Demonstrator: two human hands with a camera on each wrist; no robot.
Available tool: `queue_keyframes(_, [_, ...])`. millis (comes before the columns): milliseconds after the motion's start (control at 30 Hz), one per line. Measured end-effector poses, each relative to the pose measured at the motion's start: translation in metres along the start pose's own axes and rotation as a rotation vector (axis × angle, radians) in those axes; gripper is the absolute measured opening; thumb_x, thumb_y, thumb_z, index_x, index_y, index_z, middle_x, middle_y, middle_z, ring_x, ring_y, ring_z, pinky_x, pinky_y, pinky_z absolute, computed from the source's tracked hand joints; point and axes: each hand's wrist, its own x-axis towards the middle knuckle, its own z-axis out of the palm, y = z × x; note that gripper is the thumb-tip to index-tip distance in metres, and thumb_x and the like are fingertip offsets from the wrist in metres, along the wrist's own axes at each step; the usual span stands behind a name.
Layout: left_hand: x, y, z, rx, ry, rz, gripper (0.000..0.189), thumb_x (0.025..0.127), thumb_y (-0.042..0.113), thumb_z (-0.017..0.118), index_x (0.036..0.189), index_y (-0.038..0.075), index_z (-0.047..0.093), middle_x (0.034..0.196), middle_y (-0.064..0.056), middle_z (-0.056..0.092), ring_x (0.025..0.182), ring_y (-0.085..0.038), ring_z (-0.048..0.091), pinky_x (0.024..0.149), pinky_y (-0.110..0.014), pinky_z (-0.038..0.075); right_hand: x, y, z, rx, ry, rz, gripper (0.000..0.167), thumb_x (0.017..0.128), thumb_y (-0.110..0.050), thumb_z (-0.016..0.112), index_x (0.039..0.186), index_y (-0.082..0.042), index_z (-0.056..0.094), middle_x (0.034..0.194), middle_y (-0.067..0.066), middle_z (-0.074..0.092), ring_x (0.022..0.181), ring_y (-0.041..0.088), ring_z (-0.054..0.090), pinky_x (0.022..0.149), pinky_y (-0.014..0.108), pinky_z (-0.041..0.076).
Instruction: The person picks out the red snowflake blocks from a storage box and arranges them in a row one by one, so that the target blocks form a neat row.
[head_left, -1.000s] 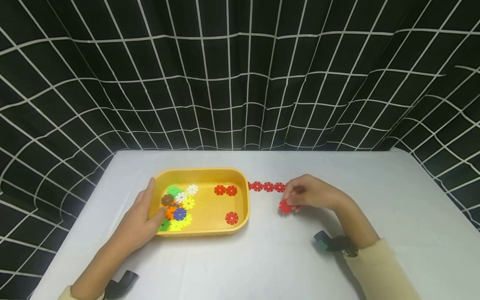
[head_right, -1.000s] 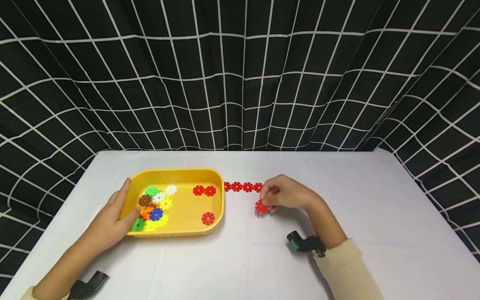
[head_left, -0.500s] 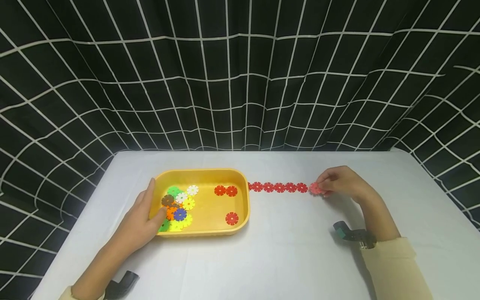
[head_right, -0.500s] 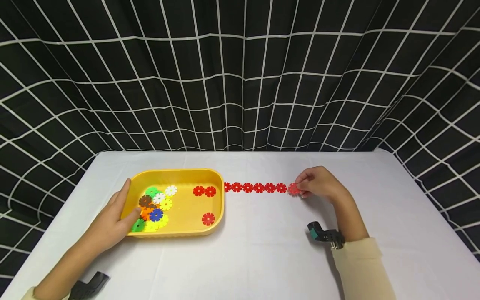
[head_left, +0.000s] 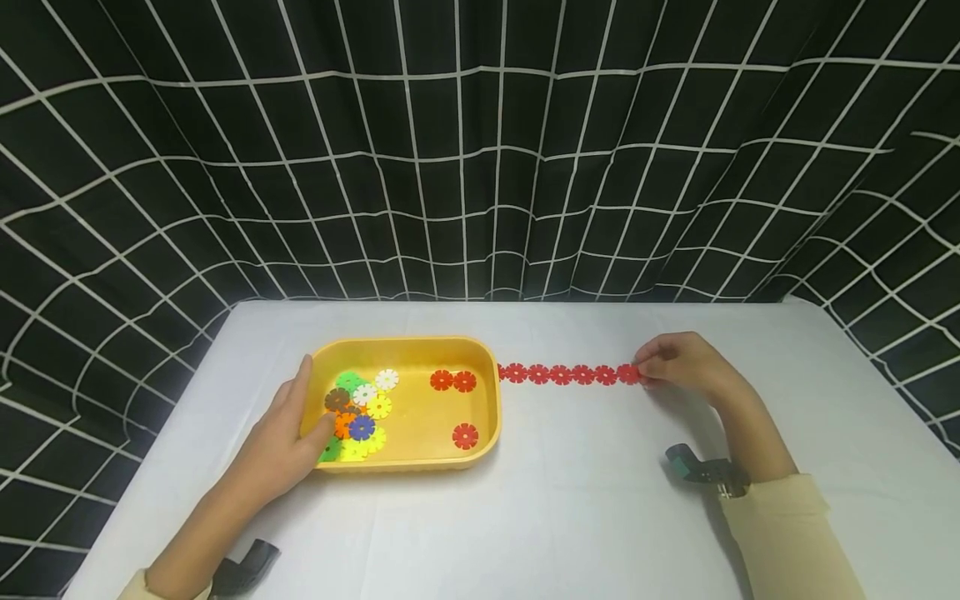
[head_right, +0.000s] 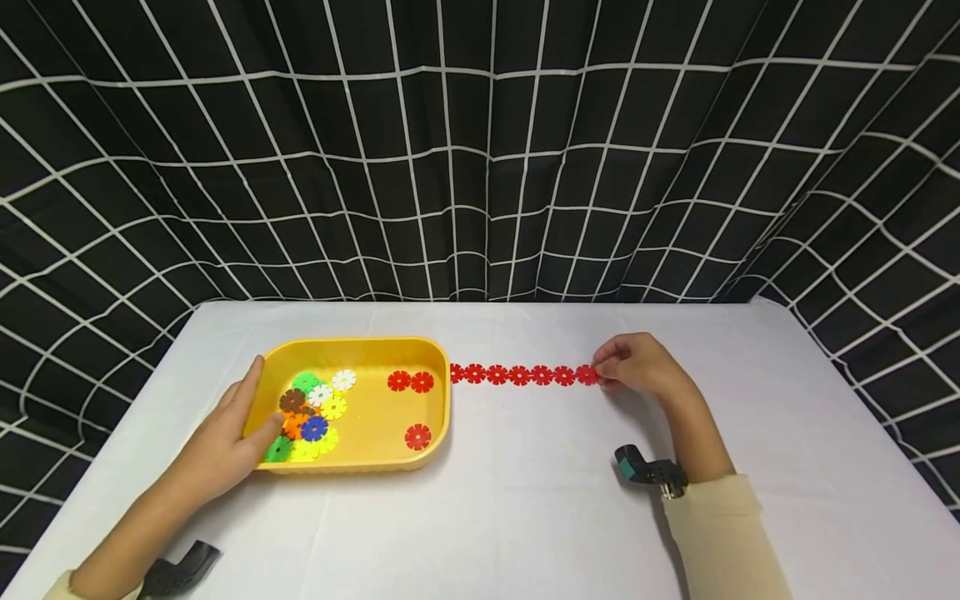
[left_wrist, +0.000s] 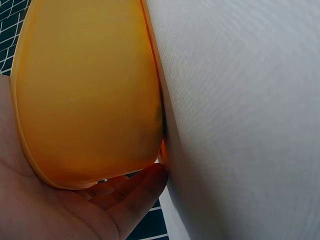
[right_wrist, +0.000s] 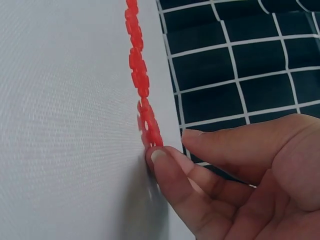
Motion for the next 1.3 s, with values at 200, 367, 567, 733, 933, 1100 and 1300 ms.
queue_keyframes(200, [0.0,0.001,0.0,0.001,-0.002,-0.005,0.086,0.097,0.021,0.055,0.161,0.006,-0.001,0.155,-0.029,0.027,0.135,-0.048,0.037,0.107,-0.068,0.03,-0.002,-0.005,0.0,0.008,-0.002,-0.015,0.027,0.095,-0.012,0.066,0.115,0.006,0.066,0.099,0.015,0.071,0.086,0.025,0.065,0.082,0.04,0.053])
queue_keyframes(367, [0.0,0.0,-0.001,0.008,-0.006,-0.005,0.086,0.097,0.022,0.055,0.161,0.006,-0.001,0.155,-0.029,0.027,0.135,-0.049,0.037,0.107,-0.068,0.03,-0.009,-0.02,0.003,-0.041,0.019,-0.06,0.028,0.096,-0.013,0.064,0.117,0.006,0.065,0.101,0.016,0.069,0.086,0.026,0.064,0.079,0.04,0.054])
queue_keyframes(567, [0.0,-0.001,-0.001,0.0,-0.008,-0.004,0.086,0.097,0.021,0.055,0.161,0.006,-0.001,0.154,-0.029,0.027,0.135,-0.049,0.038,0.107,-0.068,0.03,-0.024,-0.062,0.017,-0.058,0.026,-0.219,0.022,0.094,-0.009,0.065,0.113,0.002,0.069,0.103,0.014,0.07,0.088,0.028,0.065,0.078,0.041,0.058])
queue_keyframes(733, [0.001,0.001,0.0,0.002,-0.002,-0.004,0.086,0.097,0.021,0.055,0.161,0.005,0.0,0.154,-0.029,0.028,0.135,-0.048,0.038,0.107,-0.067,0.031,-0.035,-0.103,0.041,-0.111,0.028,-0.446,0.017,0.089,-0.003,0.071,0.105,-0.004,0.073,0.099,0.005,0.071,0.091,0.024,0.066,0.079,0.04,0.059])
queue_keyframes(933, [0.002,0.001,0.003,0.001,0.0,-0.003,0.086,0.097,0.021,0.055,0.161,0.005,0.0,0.155,-0.029,0.028,0.135,-0.048,0.038,0.107,-0.067,0.031,-0.046,-0.158,0.081,-0.264,-0.047,-0.62,0.025,0.084,-0.006,0.08,0.108,-0.007,0.075,0.104,0.001,0.071,0.099,0.02,0.065,0.089,0.037,0.056])
queue_keyframes(1100, [0.002,0.001,0.002,0.008,-0.002,0.005,0.086,0.097,0.021,0.055,0.161,0.005,0.0,0.154,-0.029,0.028,0.134,-0.049,0.039,0.107,-0.068,0.031,-0.039,-0.186,0.117,-0.401,-0.199,-0.661,0.044,0.082,-0.009,0.083,0.124,-0.009,0.069,0.121,0.004,0.064,0.105,0.02,0.06,0.088,0.033,0.055])
queue_keyframes(1300, [0.0,0.001,0.001,0.0,0.005,0.008,0.086,0.097,0.02,0.056,0.161,0.006,0.0,0.154,-0.029,0.028,0.134,-0.05,0.038,0.106,-0.069,0.031,-0.015,-0.206,0.152,-0.794,-0.343,-0.529,0.086,0.075,-0.02,0.088,0.148,-0.025,0.043,0.139,0.004,0.043,0.114,0.022,0.048,0.083,0.03,0.054])
